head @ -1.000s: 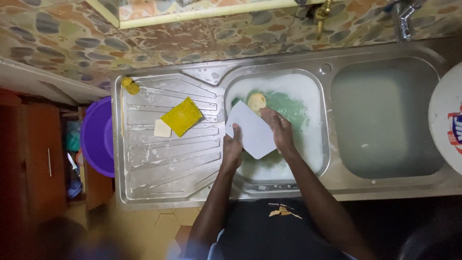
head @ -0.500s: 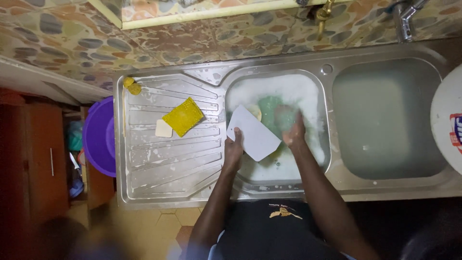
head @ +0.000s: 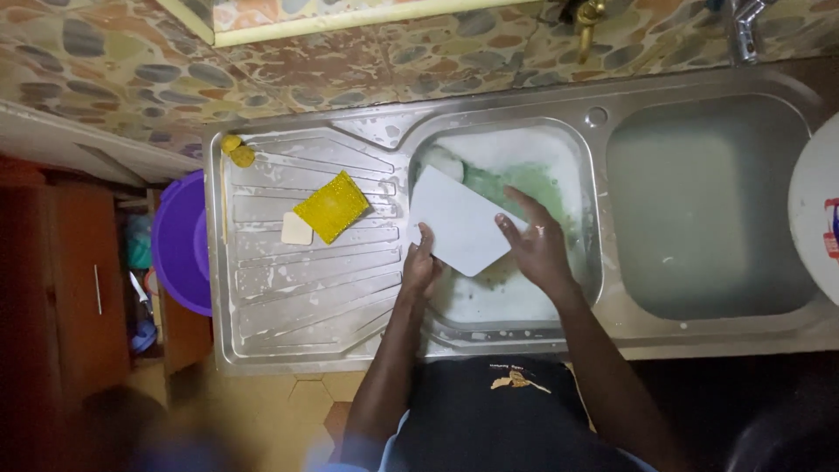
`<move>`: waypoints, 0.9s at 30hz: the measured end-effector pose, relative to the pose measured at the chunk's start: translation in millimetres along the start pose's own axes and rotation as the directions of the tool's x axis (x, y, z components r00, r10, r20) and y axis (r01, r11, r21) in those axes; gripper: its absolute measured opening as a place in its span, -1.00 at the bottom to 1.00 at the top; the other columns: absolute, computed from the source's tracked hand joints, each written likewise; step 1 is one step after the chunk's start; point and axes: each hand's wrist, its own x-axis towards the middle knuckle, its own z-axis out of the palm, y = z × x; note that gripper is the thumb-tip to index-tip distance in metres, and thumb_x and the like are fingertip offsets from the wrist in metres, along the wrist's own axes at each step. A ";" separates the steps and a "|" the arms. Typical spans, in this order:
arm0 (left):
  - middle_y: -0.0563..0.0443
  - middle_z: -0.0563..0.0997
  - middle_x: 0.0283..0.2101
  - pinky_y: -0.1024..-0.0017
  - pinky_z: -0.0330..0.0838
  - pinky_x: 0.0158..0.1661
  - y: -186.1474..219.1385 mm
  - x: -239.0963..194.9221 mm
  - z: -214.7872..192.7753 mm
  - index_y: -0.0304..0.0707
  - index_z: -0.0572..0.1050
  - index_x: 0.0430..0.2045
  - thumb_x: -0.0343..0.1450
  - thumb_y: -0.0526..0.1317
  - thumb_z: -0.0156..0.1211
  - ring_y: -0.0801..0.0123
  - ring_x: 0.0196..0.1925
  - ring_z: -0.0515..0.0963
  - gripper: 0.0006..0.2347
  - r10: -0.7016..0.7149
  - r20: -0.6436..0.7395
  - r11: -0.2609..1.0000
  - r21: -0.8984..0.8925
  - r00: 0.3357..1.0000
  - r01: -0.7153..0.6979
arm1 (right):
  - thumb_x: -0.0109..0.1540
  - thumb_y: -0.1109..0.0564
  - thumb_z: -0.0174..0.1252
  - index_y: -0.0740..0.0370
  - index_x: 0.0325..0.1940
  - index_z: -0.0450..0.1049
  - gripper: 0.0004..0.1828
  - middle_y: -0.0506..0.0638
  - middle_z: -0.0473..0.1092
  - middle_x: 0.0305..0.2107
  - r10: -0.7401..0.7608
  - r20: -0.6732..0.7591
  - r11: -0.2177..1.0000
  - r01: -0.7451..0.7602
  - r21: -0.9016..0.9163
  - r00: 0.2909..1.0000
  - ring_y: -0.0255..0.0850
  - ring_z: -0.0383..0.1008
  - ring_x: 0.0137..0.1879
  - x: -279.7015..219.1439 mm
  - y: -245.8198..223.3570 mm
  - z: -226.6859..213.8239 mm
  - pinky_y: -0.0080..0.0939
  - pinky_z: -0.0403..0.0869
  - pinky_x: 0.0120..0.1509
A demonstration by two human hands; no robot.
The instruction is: Washing various kitchen items including a bowl, plastic dividers, a spoon, and a plate in a sink with a sponge.
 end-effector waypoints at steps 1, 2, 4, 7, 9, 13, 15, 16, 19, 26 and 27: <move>0.13 0.69 -0.08 0.45 0.59 0.04 5.0 -2.6 -1.7 -0.12 0.53 0.21 0.63 0.37 0.16 0.51 -0.04 0.68 -0.44 0.011 0.011 0.996 0.086 1.000 -0.012 | 0.49 -0.09 0.36 0.16 0.53 0.58 -0.45 0.21 0.56 0.35 0.032 0.004 0.999 -0.032 0.011 0.999 0.15 0.46 0.58 -0.8 -0.2 -4.1 0.24 0.34 0.72; 0.23 0.67 -0.23 0.60 0.57 -0.17 9.9 -5.3 -3.1 -0.11 0.57 0.05 0.62 0.40 0.13 0.62 -0.20 0.66 -0.45 0.022 0.023 0.985 0.172 1.000 -0.025 | 0.50 -0.01 0.36 0.16 0.51 0.58 -0.49 0.20 0.58 0.33 0.064 0.009 0.998 -0.064 0.023 0.998 0.16 0.49 0.55 -1.7 -0.5 -8.6 0.26 0.34 0.71; 0.17 0.62 -0.30 0.52 0.57 -0.22 24.9 16.0 -13.2 -0.12 0.60 0.00 0.61 0.45 0.09 0.56 -0.26 0.63 -0.41 0.054 0.049 0.952 0.299 0.997 -0.067 | 0.48 -0.03 0.38 0.06 0.47 0.62 -0.53 0.09 0.62 0.30 0.118 0.011 0.992 -0.118 0.037 0.993 0.06 0.52 0.53 -6.9 7.4 -6.4 0.19 0.37 0.71; -0.16 0.61 -0.15 0.17 0.57 -0.01 48.1 11.2 -9.9 -0.31 0.52 0.20 0.60 0.51 0.07 0.20 -0.09 0.66 -0.25 0.096 0.068 0.858 0.500 0.993 -0.117 | 0.46 -0.03 0.41 -0.09 0.43 0.67 -0.58 -0.05 0.66 0.25 0.185 0.021 0.982 -0.185 0.032 0.983 -0.07 0.57 0.49 -9.1 16.2 -1.0 0.11 0.41 0.68; -0.44 0.65 0.08 -0.11 0.58 0.24 75.1 -6.9 10.0 -0.50 0.43 0.45 0.60 0.53 0.07 -0.11 0.15 0.72 -0.10 0.104 0.061 0.805 0.582 0.993 -0.120 | 0.46 -0.03 0.41 -0.15 0.42 0.68 -0.59 -0.08 0.67 0.23 0.201 0.021 0.979 -0.201 0.017 0.979 -0.10 0.59 0.47 -9.1 18.4 2.1 0.09 0.44 0.67; -0.04 0.69 -0.33 0.17 0.60 0.07 136.3 -49.7 72.1 -0.31 0.71 -0.09 0.63 0.38 0.15 0.33 -0.21 0.64 -0.38 0.173 0.291 0.695 0.640 0.941 -0.326 | 0.51 0.04 0.36 0.02 0.31 0.71 -0.72 0.05 0.70 0.09 0.145 0.014 0.989 -0.145 0.038 0.989 0.01 0.67 0.34 -6.0 15.6 1.9 0.16 0.49 0.57; 0.06 0.68 -0.41 0.28 0.58 0.04 145.5 -58.3 86.8 -0.23 0.74 -0.22 0.64 0.35 0.18 0.43 -0.27 0.59 -0.44 0.176 0.352 0.670 0.641 0.919 -0.374 | 0.52 0.08 0.36 0.16 0.27 0.71 -0.75 0.15 0.71 0.03 0.101 -0.005 0.991 -0.100 0.093 0.995 0.09 0.71 0.29 -4.1 26.1 4.6 0.21 0.51 0.52; 0.09 0.66 -0.43 0.30 0.57 0.01 143.9 -55.8 86.9 -0.20 0.74 -0.27 0.65 0.33 0.18 0.46 -0.28 0.57 -0.46 0.173 0.381 0.671 0.629 0.908 -0.392 | 0.51 0.08 0.37 0.16 0.22 0.71 -0.78 0.12 0.71 -0.03 0.083 0.000 0.984 -0.082 0.161 0.997 -0.02 0.71 0.22 -2.8 37.2 7.9 0.17 0.54 0.48; 0.03 0.75 -0.31 0.26 0.60 0.04 120.6 -37.2 75.5 -0.22 0.77 -0.16 0.68 0.24 0.18 0.44 -0.20 0.58 -0.52 0.162 0.433 0.677 0.605 0.887 -0.419 | 0.50 0.09 0.40 0.23 0.08 0.67 -0.84 0.06 0.64 -0.22 0.071 -0.030 0.956 -0.060 0.288 0.997 -0.23 0.60 0.01 -3.8 42.3 7.4 0.05 0.58 0.32; -0.54 0.68 0.31 -0.15 0.60 0.27 98.5 -37.8 84.8 -0.42 0.47 0.49 0.74 0.04 0.06 -0.11 0.31 0.65 -0.49 0.137 0.480 0.673 0.597 0.866 -0.437 | 0.50 0.11 0.40 0.20 -0.05 0.64 -0.87 -0.02 0.54 -0.40 0.248 -0.124 0.867 -0.163 0.471 0.961 -0.28 0.46 -0.24 -16.5 102.0 -13.3 -0.18 0.50 0.01; -0.54 0.68 0.31 -0.15 0.60 0.27 94.3 -41.6 86.4 -0.42 0.47 0.49 0.74 0.04 0.06 -0.11 0.31 0.65 -0.49 0.118 0.496 0.672 0.598 0.860 -0.437 | 0.50 0.11 0.40 0.20 -0.05 0.64 -0.87 -0.02 0.54 -0.40 0.261 -0.144 0.865 -0.165 0.474 0.955 -0.28 0.46 -0.24 -18.2 96.5 -27.6 -0.18 0.50 0.01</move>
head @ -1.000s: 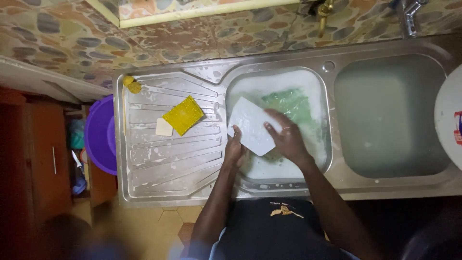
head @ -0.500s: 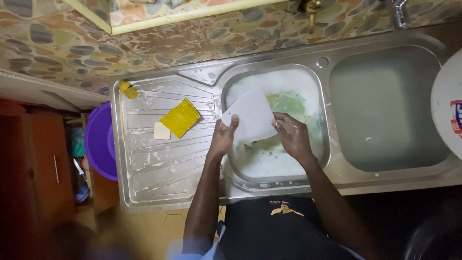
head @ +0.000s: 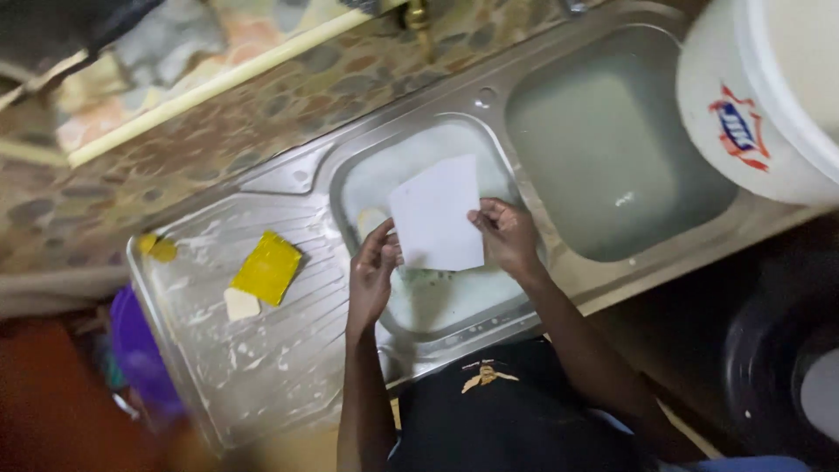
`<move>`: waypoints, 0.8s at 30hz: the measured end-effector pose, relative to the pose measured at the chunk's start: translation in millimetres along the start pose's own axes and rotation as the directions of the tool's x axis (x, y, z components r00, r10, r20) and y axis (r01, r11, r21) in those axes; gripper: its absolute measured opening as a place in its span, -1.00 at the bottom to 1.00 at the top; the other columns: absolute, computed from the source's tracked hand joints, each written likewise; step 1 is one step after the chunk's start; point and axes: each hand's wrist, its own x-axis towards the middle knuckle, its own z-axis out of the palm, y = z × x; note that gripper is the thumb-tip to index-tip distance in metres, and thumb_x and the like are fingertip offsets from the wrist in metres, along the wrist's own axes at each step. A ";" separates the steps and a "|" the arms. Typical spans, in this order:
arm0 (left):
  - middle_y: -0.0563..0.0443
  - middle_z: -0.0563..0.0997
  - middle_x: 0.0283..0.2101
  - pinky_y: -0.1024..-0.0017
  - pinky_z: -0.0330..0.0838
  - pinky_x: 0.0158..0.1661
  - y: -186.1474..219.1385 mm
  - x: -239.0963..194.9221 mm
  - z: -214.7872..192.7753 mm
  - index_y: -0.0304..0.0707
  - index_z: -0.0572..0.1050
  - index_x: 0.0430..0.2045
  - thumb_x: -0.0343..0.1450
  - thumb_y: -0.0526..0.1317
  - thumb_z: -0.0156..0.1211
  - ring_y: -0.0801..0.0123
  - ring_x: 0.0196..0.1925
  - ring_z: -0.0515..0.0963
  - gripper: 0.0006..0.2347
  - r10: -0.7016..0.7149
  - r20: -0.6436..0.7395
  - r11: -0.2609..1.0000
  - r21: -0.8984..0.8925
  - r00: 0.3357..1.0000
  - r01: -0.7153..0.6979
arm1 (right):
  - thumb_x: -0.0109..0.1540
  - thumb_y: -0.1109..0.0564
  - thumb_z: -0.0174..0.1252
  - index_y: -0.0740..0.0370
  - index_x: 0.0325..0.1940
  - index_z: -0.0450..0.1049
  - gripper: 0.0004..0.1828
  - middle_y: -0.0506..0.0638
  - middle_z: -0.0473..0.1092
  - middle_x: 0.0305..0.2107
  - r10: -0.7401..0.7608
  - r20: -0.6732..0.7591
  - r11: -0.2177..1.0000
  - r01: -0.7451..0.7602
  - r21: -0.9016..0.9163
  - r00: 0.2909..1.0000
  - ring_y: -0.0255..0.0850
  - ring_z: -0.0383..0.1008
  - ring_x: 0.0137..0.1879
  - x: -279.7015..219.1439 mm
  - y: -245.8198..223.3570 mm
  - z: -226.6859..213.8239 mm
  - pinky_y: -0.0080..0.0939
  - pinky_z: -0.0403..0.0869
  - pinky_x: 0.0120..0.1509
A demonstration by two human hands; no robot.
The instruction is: Washing various kitchen items including a bowl, plastic dividers, a spoon, and a plate in a sink with a sponge.
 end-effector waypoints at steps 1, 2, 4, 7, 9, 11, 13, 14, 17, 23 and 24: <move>-0.56 0.67 0.29 -0.10 0.59 0.26 0.0 -2.9 4.5 -0.47 0.39 0.52 0.75 0.01 0.04 -0.12 0.28 0.66 -0.48 -0.007 0.013 0.999 -0.038 1.000 0.008 | 0.50 0.11 0.39 0.21 -0.02 0.66 -0.88 -0.06 0.55 -0.34 0.048 -0.083 0.997 -0.042 0.067 0.995 -0.31 0.47 -0.18 -1.1 -11.4 -10.3 -0.22 0.49 0.04; -0.59 0.67 0.28 -0.05 0.59 0.25 0.2 -6.4 8.3 -0.51 0.32 0.54 0.76 -0.02 0.02 -0.13 0.25 0.67 -0.47 -0.016 0.026 0.997 -0.076 1.000 0.018 | 0.51 0.11 0.38 0.23 0.01 0.67 -0.87 -0.11 0.57 -0.29 0.101 -0.161 0.987 -0.078 0.139 0.982 -0.34 0.47 -0.12 -2.6 -22.8 -20.1 -0.26 0.48 0.08; -0.55 0.69 0.28 -0.04 0.61 0.24 -11.8 -10.1 7.8 -0.46 0.35 0.53 0.75 -0.03 0.01 -0.15 0.25 0.71 -0.50 -0.070 0.018 0.995 -0.073 0.997 0.071 | 0.48 0.10 0.39 0.23 0.06 0.63 -0.84 -0.11 0.53 -0.26 0.251 -0.260 0.918 -0.145 0.369 0.932 -0.31 0.51 -0.13 -1.2 -22.4 -50.4 -0.26 0.49 0.07; -0.48 0.71 0.28 0.00 0.62 0.24 -18.9 -16.4 9.9 -0.42 0.40 0.52 0.74 -0.08 0.00 -0.13 0.24 0.75 -0.54 -0.176 -0.020 0.982 -0.074 0.984 0.174 | 0.47 0.03 0.42 0.16 0.11 0.56 -0.76 -0.12 0.45 -0.19 0.449 -0.296 0.754 -0.181 0.631 0.843 -0.23 0.48 -0.06 12.5 12.0 -107.4 -0.18 0.43 0.18; -0.45 0.72 0.28 0.03 0.62 0.24 -20.4 -18.8 12.5 -0.42 0.41 0.51 0.74 -0.11 -0.01 -0.10 0.23 0.75 -0.55 -0.226 -0.032 0.972 -0.074 0.974 0.224 | 0.48 -0.04 0.43 0.08 0.12 0.53 -0.73 -0.12 0.41 -0.14 0.492 -0.288 0.710 -0.187 0.679 0.822 -0.19 0.42 0.03 24.3 36.6 -140.6 -0.09 0.37 0.30; -0.47 0.73 0.26 0.01 0.62 0.24 -23.0 -22.4 15.1 -0.45 0.41 0.50 0.74 -0.08 0.01 -0.10 0.22 0.75 -0.54 -0.289 -0.076 0.956 -0.079 0.954 0.283 | 0.54 0.02 0.34 0.15 0.04 0.56 -0.82 -0.09 0.38 -0.22 0.608 -0.332 0.638 -0.195 0.745 0.721 -0.22 0.45 -0.07 32.8 52.6 -164.3 -0.12 0.45 0.19; -0.45 0.73 0.25 0.01 0.62 0.23 -24.8 -23.2 18.4 -0.44 0.42 0.49 0.75 -0.13 0.01 -0.08 0.22 0.75 -0.57 -0.297 -0.074 0.954 -0.063 0.952 0.293 | 0.56 0.02 0.28 0.18 0.05 0.54 -0.81 -0.09 0.36 -0.22 0.647 -0.332 0.618 -0.217 0.756 0.686 -0.24 0.48 -0.05 48.0 88.5 -184.2 -0.22 0.49 0.22; -0.44 0.74 0.24 0.00 0.62 0.23 -25.2 -24.4 19.5 -0.44 0.43 0.49 0.75 -0.18 0.00 -0.06 0.21 0.75 -0.60 -0.307 -0.088 0.951 -0.053 0.948 0.303 | 0.59 0.01 0.22 0.20 0.05 0.52 -0.80 -0.09 0.34 -0.22 0.684 -0.321 0.597 -0.250 0.762 0.655 -0.25 0.51 -0.04 56.7 105.9 -193.3 -0.31 0.53 0.24; -0.37 0.76 0.23 0.11 0.66 0.18 -15.6 -21.6 25.6 -0.38 0.46 0.48 0.75 -0.18 0.00 0.02 0.19 0.77 -0.61 -0.325 -0.107 0.946 -0.038 0.940 0.322 | 0.61 -0.02 0.14 0.17 -0.03 0.54 -0.74 -0.10 0.38 -0.30 0.665 -0.312 0.632 -0.288 0.720 0.679 -0.28 0.51 -0.15 65.5 132.2 -203.7 -0.28 0.50 0.12; -0.41 0.75 0.24 0.15 0.64 0.19 -31.5 -8.4 23.8 -0.44 0.46 0.47 0.76 -0.15 0.07 0.01 0.22 0.77 -0.60 -0.311 -0.179 0.939 0.097 0.933 0.331 | 0.60 0.11 0.12 0.23 0.09 0.65 -0.78 -0.04 0.55 -0.20 0.689 -0.244 0.540 -0.259 0.801 0.683 -0.23 0.64 -0.01 72.0 110.9 -189.7 -0.27 0.63 0.20; -0.41 0.75 0.24 0.15 0.64 0.19 -51.9 -4.9 19.8 -0.44 0.46 0.47 0.76 -0.15 0.07 0.01 0.22 0.77 -0.60 -0.311 -0.183 0.938 0.095 0.933 0.332 | 0.60 0.11 0.12 0.23 0.09 0.65 -0.78 -0.04 0.55 -0.20 0.689 -0.241 0.540 -0.262 0.799 0.684 -0.23 0.64 -0.01 63.6 85.2 -180.3 -0.27 0.63 0.20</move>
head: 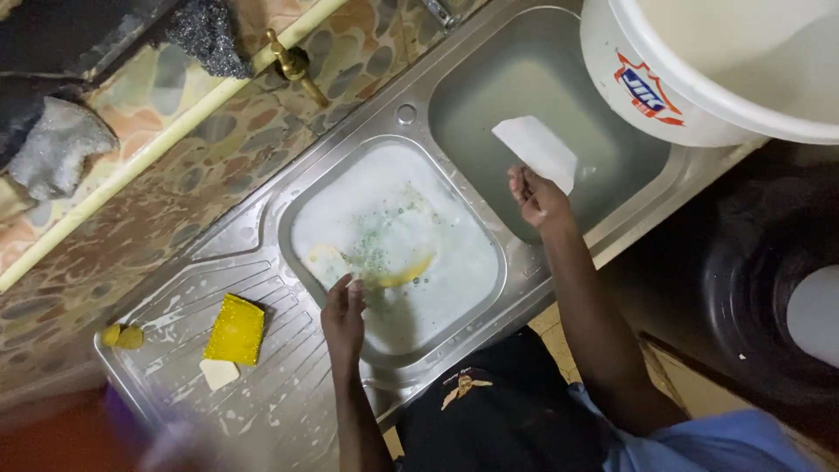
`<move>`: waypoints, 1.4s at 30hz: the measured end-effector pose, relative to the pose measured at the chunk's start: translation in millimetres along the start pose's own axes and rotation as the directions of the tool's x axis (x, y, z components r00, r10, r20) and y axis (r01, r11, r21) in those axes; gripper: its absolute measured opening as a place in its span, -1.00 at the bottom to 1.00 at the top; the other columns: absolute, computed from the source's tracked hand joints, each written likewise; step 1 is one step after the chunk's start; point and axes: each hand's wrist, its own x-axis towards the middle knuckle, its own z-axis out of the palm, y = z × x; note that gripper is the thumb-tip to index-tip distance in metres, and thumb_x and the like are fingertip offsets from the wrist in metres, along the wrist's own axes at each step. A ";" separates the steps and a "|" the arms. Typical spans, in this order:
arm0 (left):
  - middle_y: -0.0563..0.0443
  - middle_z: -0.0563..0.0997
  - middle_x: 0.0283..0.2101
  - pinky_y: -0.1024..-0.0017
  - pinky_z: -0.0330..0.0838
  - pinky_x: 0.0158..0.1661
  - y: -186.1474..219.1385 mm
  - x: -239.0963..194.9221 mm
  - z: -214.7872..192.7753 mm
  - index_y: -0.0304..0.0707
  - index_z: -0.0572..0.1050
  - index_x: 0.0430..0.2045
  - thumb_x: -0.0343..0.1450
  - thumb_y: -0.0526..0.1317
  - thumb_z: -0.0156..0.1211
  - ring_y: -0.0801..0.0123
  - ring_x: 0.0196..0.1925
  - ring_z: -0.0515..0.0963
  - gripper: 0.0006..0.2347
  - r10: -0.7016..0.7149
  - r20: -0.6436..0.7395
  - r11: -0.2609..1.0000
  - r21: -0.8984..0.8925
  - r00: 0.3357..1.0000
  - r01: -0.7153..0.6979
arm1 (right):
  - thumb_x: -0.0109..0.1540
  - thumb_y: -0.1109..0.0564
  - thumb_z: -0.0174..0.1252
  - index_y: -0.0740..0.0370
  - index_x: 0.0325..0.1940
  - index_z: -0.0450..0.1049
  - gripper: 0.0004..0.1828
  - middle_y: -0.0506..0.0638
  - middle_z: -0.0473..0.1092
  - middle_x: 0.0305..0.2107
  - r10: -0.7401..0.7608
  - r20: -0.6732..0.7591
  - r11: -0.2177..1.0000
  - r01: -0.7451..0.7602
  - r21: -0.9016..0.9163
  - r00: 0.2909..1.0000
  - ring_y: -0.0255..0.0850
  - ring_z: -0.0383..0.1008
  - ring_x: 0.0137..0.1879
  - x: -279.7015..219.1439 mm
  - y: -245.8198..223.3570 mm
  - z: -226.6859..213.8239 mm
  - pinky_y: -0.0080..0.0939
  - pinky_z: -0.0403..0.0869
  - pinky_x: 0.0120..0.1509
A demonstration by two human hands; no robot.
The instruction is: Washing various kitchen items including a bowl, plastic dividers, a spoon, and a plate in a sink with a sponge.
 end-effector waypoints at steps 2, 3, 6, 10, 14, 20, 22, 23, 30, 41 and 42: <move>-0.46 0.64 0.39 -0.12 0.56 0.37 -38.0 18.2 -2.3 -0.31 0.35 0.58 0.67 0.08 0.26 -0.21 0.42 0.67 -0.39 -0.039 -0.096 0.803 0.590 0.995 0.089 | 0.63 0.08 0.09 0.18 0.20 0.55 -0.81 -0.07 0.47 -0.12 0.009 0.059 1.000 -0.011 0.023 0.998 -0.27 0.61 0.08 -51.9 -6.7 24.2 -0.35 0.64 0.33; -0.46 0.64 0.39 -0.12 0.56 0.37 -39.2 25.4 7.4 -0.31 0.35 0.58 0.67 0.08 0.26 -0.21 0.42 0.67 -0.39 -0.044 -0.104 0.804 0.587 0.994 0.097 | 0.63 0.08 0.09 0.18 0.20 0.55 -0.81 -0.07 0.47 -0.12 0.015 0.062 1.000 -0.016 0.016 0.998 -0.27 0.61 0.08 -61.8 -5.6 26.2 -0.35 0.64 0.33; -0.37 0.76 0.11 -0.24 0.55 0.26 -69.1 53.5 31.1 -0.23 0.56 0.04 0.59 0.08 0.38 -0.30 0.23 0.75 -0.63 -0.009 -0.164 0.795 0.597 0.986 0.107 | 0.63 0.09 0.10 0.24 0.29 0.54 -0.76 -0.05 0.54 0.07 0.001 0.127 1.000 0.000 -0.007 0.992 -0.25 0.63 0.29 -76.7 2.8 31.0 -0.35 0.61 0.50; -0.73 0.38 0.46 -0.55 0.54 0.13 -124.9 88.4 41.8 -0.42 -0.24 0.75 0.56 0.04 0.32 -0.71 0.38 0.54 -0.03 -0.212 -0.205 0.712 0.637 0.956 0.295 | 0.58 -0.01 0.21 0.05 0.33 0.46 -0.74 -0.10 0.45 0.36 0.004 0.293 0.996 0.024 -0.091 0.956 -0.22 0.48 0.54 -63.4 29.6 16.1 -0.25 0.49 0.67; -0.70 0.64 0.13 -0.23 0.65 0.07 -161.5 103.8 34.8 -0.65 -0.08 0.70 0.55 -0.36 0.21 -0.51 0.13 0.77 -0.22 -0.037 -0.203 0.756 0.634 0.978 0.161 | 0.52 -0.08 0.33 -0.03 0.21 0.51 -0.75 -0.08 0.53 0.34 0.027 0.356 0.980 0.046 -0.195 0.934 -0.17 0.52 0.50 -76.7 56.3 17.4 -0.09 0.44 0.67; -0.59 0.77 -0.06 -0.31 0.64 -0.05 -29.3 29.9 9.7 -0.57 0.15 0.56 0.51 -0.31 0.23 -0.51 0.03 0.80 -0.33 -0.008 -0.110 0.872 0.486 0.994 0.061 | 0.52 -0.15 0.21 0.03 0.53 0.38 -0.47 0.18 0.47 0.50 0.210 0.456 0.877 0.039 -0.478 0.865 0.05 0.53 0.52 -131.8 96.2 60.5 0.14 0.46 0.59; -0.61 0.75 -0.11 -0.29 0.61 -0.13 -23.3 17.9 17.1 -0.64 0.16 0.56 0.54 -0.33 0.22 -0.47 -0.07 0.80 -0.36 0.077 -0.135 0.898 0.441 0.988 -0.010 | 0.55 -0.06 0.14 0.08 0.53 0.36 -0.52 0.26 0.48 0.47 0.244 0.486 0.841 0.067 -0.537 0.839 0.12 0.56 0.49 -144.9 113.4 78.5 0.18 0.50 0.55; -0.63 0.73 -0.17 -0.27 0.58 -0.21 -20.4 12.0 21.5 -0.71 0.17 0.56 0.57 -0.36 0.22 -0.44 -0.16 0.80 -0.38 0.166 -0.148 0.910 0.404 0.975 -0.093 | 0.58 0.02 0.06 0.14 0.54 0.34 -0.56 0.34 0.49 0.44 0.268 0.508 0.808 0.097 -0.582 0.819 0.19 0.59 0.47 -152.0 121.9 86.1 0.23 0.55 0.51; -0.55 0.60 -0.31 -0.22 0.49 -0.17 -4.7 -5.6 37.0 -0.46 0.52 -0.15 0.78 -0.07 -0.06 -0.52 -0.16 0.70 -0.64 0.219 -0.145 0.971 0.134 0.965 -0.200 | 0.60 -0.13 0.14 0.20 0.50 0.41 -0.51 0.03 0.51 0.00 0.367 0.597 0.672 0.241 -0.700 0.713 -0.06 0.63 0.17 -154.8 187.0 112.3 0.16 0.57 0.35; -0.31 0.83 -0.07 -0.13 0.54 0.19 -38.5 10.3 2.5 -0.15 0.72 -0.01 0.73 -0.05 0.04 -0.37 0.14 0.76 -0.71 0.184 0.002 0.890 0.424 0.983 -0.167 | 0.61 -0.25 0.07 0.41 0.37 0.49 -0.38 0.37 0.63 0.14 0.207 0.605 0.779 0.245 -0.578 0.769 0.09 0.73 0.19 -169.8 173.4 112.5 0.07 0.68 0.14; -0.31 0.83 -0.07 -0.13 0.54 0.19 -38.7 14.6 -14.6 -0.15 0.72 -0.01 0.73 -0.05 0.04 -0.37 0.14 0.76 -0.71 0.187 0.020 0.889 0.423 0.982 -0.178 | 0.61 -0.25 0.07 0.41 0.37 0.49 -0.38 0.37 0.63 0.14 0.192 0.598 0.782 0.246 -0.572 0.778 0.09 0.73 0.19 -165.5 169.4 108.7 0.07 0.68 0.14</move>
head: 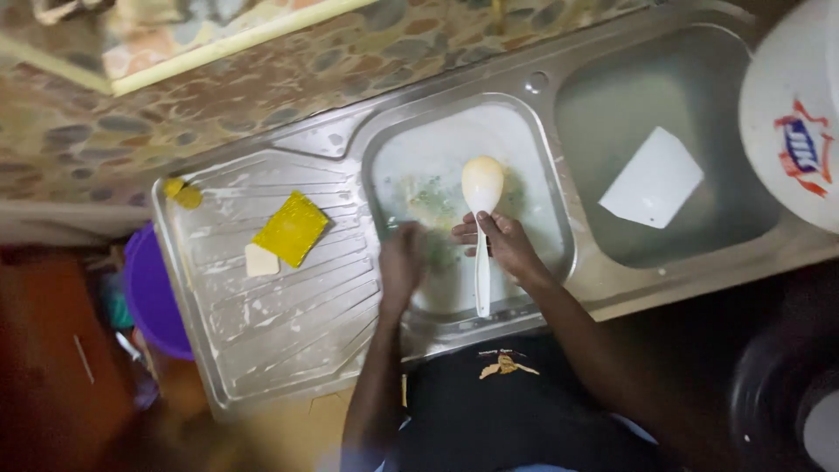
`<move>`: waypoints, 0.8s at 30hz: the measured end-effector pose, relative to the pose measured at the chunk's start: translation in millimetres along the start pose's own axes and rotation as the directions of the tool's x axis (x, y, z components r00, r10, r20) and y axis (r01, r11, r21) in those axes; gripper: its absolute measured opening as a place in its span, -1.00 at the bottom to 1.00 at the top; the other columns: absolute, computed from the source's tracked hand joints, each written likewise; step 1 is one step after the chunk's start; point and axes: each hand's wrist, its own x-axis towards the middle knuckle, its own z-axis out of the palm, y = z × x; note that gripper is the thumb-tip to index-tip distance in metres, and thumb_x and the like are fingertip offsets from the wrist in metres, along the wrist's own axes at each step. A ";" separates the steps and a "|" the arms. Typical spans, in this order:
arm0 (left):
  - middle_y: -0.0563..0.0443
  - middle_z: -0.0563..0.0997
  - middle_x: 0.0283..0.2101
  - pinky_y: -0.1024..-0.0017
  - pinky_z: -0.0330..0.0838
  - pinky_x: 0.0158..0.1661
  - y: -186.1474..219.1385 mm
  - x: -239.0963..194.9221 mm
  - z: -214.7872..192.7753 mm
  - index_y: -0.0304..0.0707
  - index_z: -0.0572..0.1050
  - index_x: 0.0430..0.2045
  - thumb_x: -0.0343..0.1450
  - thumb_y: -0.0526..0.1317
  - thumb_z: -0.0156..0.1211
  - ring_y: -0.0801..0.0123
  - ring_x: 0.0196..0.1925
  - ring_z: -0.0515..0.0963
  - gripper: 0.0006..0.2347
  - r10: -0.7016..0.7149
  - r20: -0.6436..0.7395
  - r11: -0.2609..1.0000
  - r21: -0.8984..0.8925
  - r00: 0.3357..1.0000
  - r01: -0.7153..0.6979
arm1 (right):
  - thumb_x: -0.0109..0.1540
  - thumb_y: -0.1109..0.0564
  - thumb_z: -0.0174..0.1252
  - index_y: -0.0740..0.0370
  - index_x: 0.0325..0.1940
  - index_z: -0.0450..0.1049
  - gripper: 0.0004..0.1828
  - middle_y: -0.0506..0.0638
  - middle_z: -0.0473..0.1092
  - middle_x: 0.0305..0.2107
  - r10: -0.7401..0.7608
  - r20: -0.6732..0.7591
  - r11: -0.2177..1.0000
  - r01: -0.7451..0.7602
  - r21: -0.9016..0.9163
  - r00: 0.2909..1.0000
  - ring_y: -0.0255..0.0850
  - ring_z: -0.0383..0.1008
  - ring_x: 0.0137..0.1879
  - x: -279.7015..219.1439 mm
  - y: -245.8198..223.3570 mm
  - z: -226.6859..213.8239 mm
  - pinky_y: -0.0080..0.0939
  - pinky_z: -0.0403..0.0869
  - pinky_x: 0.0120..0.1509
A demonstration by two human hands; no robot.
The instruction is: Washing various kitchen items including a bowl, plastic dividers, a spoon, and a plate in a sink with a sponge.
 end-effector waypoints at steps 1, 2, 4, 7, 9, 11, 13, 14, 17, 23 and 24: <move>-0.38 0.80 0.01 -0.19 0.52 0.21 -8.3 4.4 -15.4 -0.21 0.69 0.08 0.71 -0.10 0.09 -0.39 0.17 0.73 -0.73 -0.009 -0.128 0.999 0.035 0.992 0.014 | 0.61 -0.24 0.06 0.36 0.38 0.49 -0.41 0.29 0.66 0.11 0.014 -0.010 1.000 -0.014 0.009 1.000 -0.02 0.76 0.12 0.0 0.1 -6.7 -0.05 0.69 0.07; -0.45 0.76 0.08 -0.24 0.51 0.23 -17.0 8.7 -32.0 -0.28 0.66 0.16 0.69 -0.14 0.14 -0.41 0.21 0.71 -0.74 -0.016 -0.259 0.997 0.068 0.966 0.035 | 0.61 -0.24 0.05 0.31 0.39 0.48 -0.44 0.20 0.69 0.08 0.030 -0.015 0.999 -0.030 0.017 0.999 -0.12 0.78 0.06 1.0 0.2 -12.1 -0.16 0.71 -0.01; -0.49 0.68 0.14 -0.25 0.46 0.25 -8.5 15.2 -62.3 -0.34 0.61 0.23 0.65 -0.23 0.27 -0.46 0.24 0.64 -0.72 0.086 -0.448 0.982 0.191 0.890 0.002 | 0.60 -0.22 0.06 0.31 0.38 0.49 -0.45 0.20 0.69 0.04 0.019 -0.035 0.999 -0.018 0.029 0.999 -0.18 0.76 -0.05 -3.3 -3.6 -16.0 -0.23 0.67 -0.11; -0.57 0.48 0.31 -0.34 0.31 0.35 -36.7 26.1 -94.2 -0.34 0.52 0.41 0.61 -0.30 0.36 -0.59 0.41 0.40 -0.59 0.211 -0.635 0.907 0.410 0.743 0.093 | 0.61 -0.16 0.07 0.34 0.36 0.53 -0.49 0.21 0.70 -0.03 0.023 -0.058 0.999 -0.021 0.038 0.998 -0.25 0.72 -0.21 -11.2 -13.6 -11.7 -0.32 0.59 -0.25; -0.60 0.37 0.40 -0.41 0.20 0.43 -55.0 30.6 -109.0 -0.27 0.48 0.52 0.61 -0.29 0.33 -0.69 0.54 0.23 -0.52 0.229 -0.658 0.848 0.497 0.717 0.186 | 0.62 -0.12 0.05 0.35 0.35 0.54 -0.52 0.23 0.70 -0.04 0.032 -0.069 0.999 -0.029 0.037 0.997 -0.26 0.69 -0.26 -15.2 -21.0 -5.6 -0.34 0.55 -0.29; -0.83 0.22 0.57 -0.82 -0.03 0.41 -59.2 28.9 -119.9 -0.21 0.37 0.63 0.53 -0.29 0.53 -0.82 0.66 0.03 -0.32 -0.034 -0.546 0.882 0.378 0.837 0.282 | 0.62 -0.11 0.07 0.37 0.37 0.57 -0.50 0.25 0.69 -0.02 0.049 -0.058 0.999 -0.048 0.021 0.997 -0.26 0.65 -0.28 -20.1 -27.0 -0.8 -0.34 0.51 -0.30; -0.73 0.30 0.54 -0.79 0.08 0.38 -89.4 38.7 -120.4 -0.21 0.41 0.61 0.51 -0.35 0.52 -0.71 0.64 0.14 -0.34 0.018 -0.552 0.864 0.429 0.833 0.265 | 0.62 -0.11 0.06 0.34 0.39 0.57 -0.51 0.24 0.69 -0.02 0.050 -0.059 0.999 -0.050 -0.002 0.997 -0.30 0.62 -0.30 -20.9 -27.8 2.6 -0.37 0.46 -0.31; -0.63 0.38 0.50 -0.76 0.19 0.35 -105.4 40.7 -120.2 -0.21 0.44 0.58 0.49 -0.40 0.50 -0.60 0.61 0.25 -0.35 0.067 -0.557 0.842 0.476 0.828 0.252 | 0.62 -0.11 0.05 0.32 0.41 0.57 -0.51 0.23 0.69 -0.01 0.054 -0.058 0.998 -0.056 -0.027 0.997 -0.34 0.58 -0.31 -22.6 -27.2 4.2 -0.41 0.42 -0.31; -0.51 0.59 0.37 -0.57 0.24 0.38 -139.9 56.6 -121.8 -0.29 0.49 0.51 0.51 -0.56 0.39 -0.44 0.49 0.49 -0.42 0.127 -0.646 0.891 0.408 0.753 0.200 | 0.63 -0.10 0.03 0.40 0.40 0.54 -0.49 0.28 0.66 -0.01 0.049 -0.031 0.998 -0.050 -0.031 0.998 -0.33 0.46 -0.35 -26.2 -34.2 8.7 -0.37 0.38 -0.33; -0.54 0.74 0.14 -0.03 0.57 0.22 -18.6 22.4 -134.5 -0.29 0.52 0.46 0.59 -0.54 0.14 -0.40 0.18 0.74 -0.54 0.164 -0.845 0.985 0.165 0.508 -0.043 | 0.63 -0.08 0.02 0.41 0.47 0.51 -0.47 0.31 0.64 0.04 0.049 -0.047 0.999 -0.050 -0.019 0.998 -0.32 0.43 -0.35 -34.3 -39.1 8.2 -0.39 0.37 -0.33; -0.54 0.74 0.14 -0.03 0.57 0.22 4.2 16.5 -121.8 -0.29 0.52 0.46 0.59 -0.54 0.14 -0.40 0.18 0.74 -0.54 0.161 -0.846 0.986 0.165 0.508 -0.038 | 0.63 -0.08 0.02 0.41 0.47 0.51 -0.47 0.31 0.64 0.04 0.053 -0.044 0.998 -0.053 -0.021 0.998 -0.32 0.43 -0.35 -34.3 -38.9 7.0 -0.39 0.37 -0.33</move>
